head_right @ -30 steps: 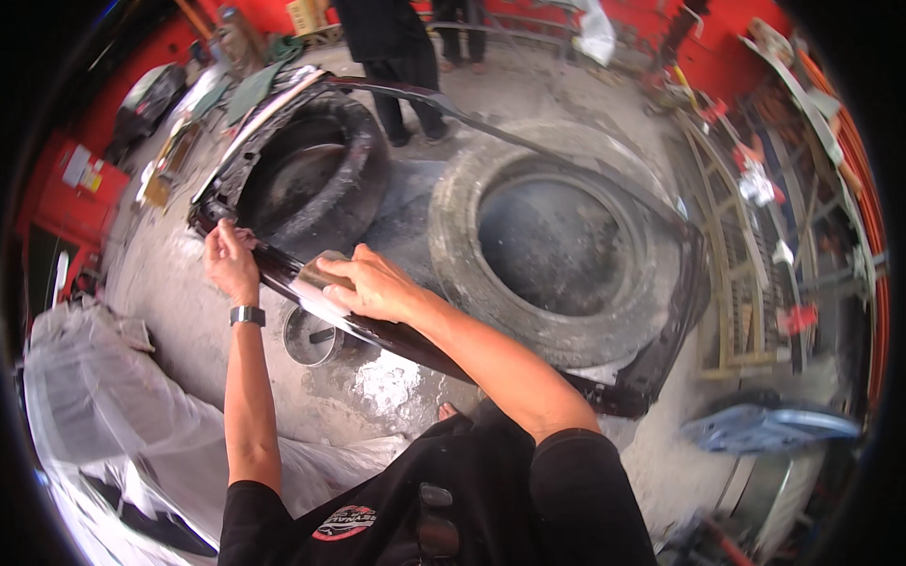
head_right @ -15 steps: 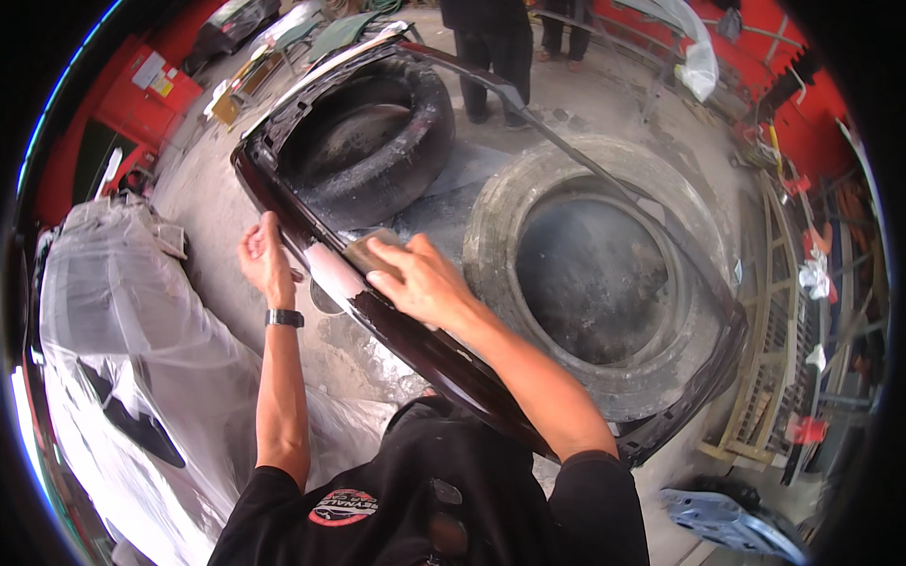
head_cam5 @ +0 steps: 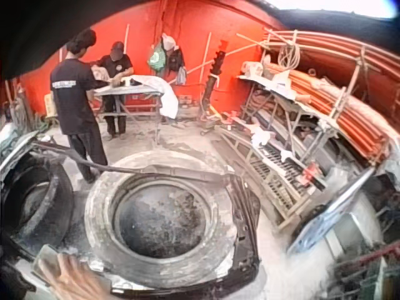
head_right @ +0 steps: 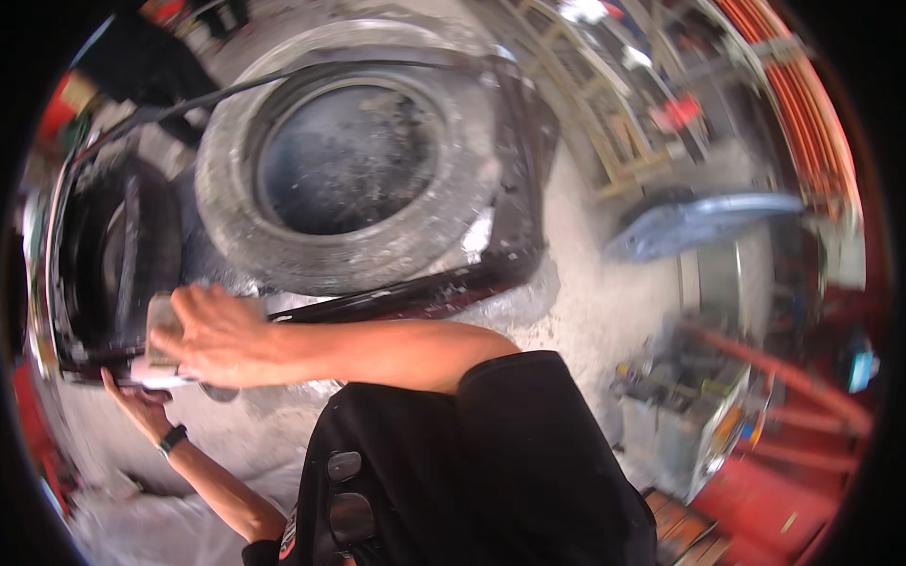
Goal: The person sands a long, dark-colored car trim piece using a sanding block. They repeatedly dip the block into a bucket of water and wipe the surface with a cloth while sanding.
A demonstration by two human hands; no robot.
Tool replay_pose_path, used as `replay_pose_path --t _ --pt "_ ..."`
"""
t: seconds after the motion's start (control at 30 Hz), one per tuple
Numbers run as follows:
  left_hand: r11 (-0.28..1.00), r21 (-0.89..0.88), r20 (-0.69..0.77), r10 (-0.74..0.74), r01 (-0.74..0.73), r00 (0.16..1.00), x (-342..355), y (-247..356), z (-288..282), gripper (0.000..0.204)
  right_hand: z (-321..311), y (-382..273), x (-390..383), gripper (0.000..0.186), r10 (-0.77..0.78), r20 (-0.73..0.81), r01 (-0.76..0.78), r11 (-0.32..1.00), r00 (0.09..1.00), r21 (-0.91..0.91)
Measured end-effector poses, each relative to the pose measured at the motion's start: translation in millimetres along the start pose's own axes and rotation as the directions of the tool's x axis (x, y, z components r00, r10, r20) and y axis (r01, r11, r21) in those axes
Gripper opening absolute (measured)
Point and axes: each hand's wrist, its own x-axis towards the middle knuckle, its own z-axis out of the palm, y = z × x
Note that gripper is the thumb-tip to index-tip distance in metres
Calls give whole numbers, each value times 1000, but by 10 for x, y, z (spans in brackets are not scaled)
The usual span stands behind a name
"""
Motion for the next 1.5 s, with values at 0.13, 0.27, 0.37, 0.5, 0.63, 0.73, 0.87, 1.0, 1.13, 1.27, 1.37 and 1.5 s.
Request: replay_pose_path --t 0.13,0.27,0.37,0.5,0.63,0.73,0.87,1.0,1.13,1.27,1.37,1.5 --pt "995 92 15 23 -25 1000 204 24 -31 58 276 -202 11 56 7 -234 -42 989 972 -144" --pt "953 207 49 216 -222 975 -120 80 170 76 343 -304 -88 59 15 -287 -58 988 958 -142" --pt "966 205 106 140 -160 984 -52 36 156 76 425 -396 -105 56 48 -302 -74 994 952 -77" --pt "961 197 66 185 -195 980 -136 151 237 76 503 -508 -105 56 50 -333 -68 997 942 -44" --pt "961 216 34 170 -173 985 -240 175 279 80 557 -505 -66 51 46 -352 -62 997 935 -36" --pt "954 265 23 137 -138 990 -145 124 208 74 577 -452 -14 51 20 -350 -41 998 937 -55" --pt "952 254 21 174 -173 985 -142 74 194 76 620 -368 -2 51 47 -230 -59 997 972 -46" --pt "940 271 -61 231 -206 971 -112 115 189 76 683 -312 62 50 -5 -144 -7 996 990 -85" --pt "859 261 -179 492 -441 852 -195 65 225 81 612 -282 39 50 -36 -7 35 995 999 -93" --pt "932 223 -133 321 -287 938 -175 188 304 85 563 -166 131 51 -34 81 35 999 996 -10" --pt "950 133 -99 297 -283 950 -3 119 208 72 504 -87 219 51 -62 178 42 992 982 118" --pt "949 118 -114 304 -291 946 -224 68 403 62 423 64 210 52 -106 254 57 980 961 193"
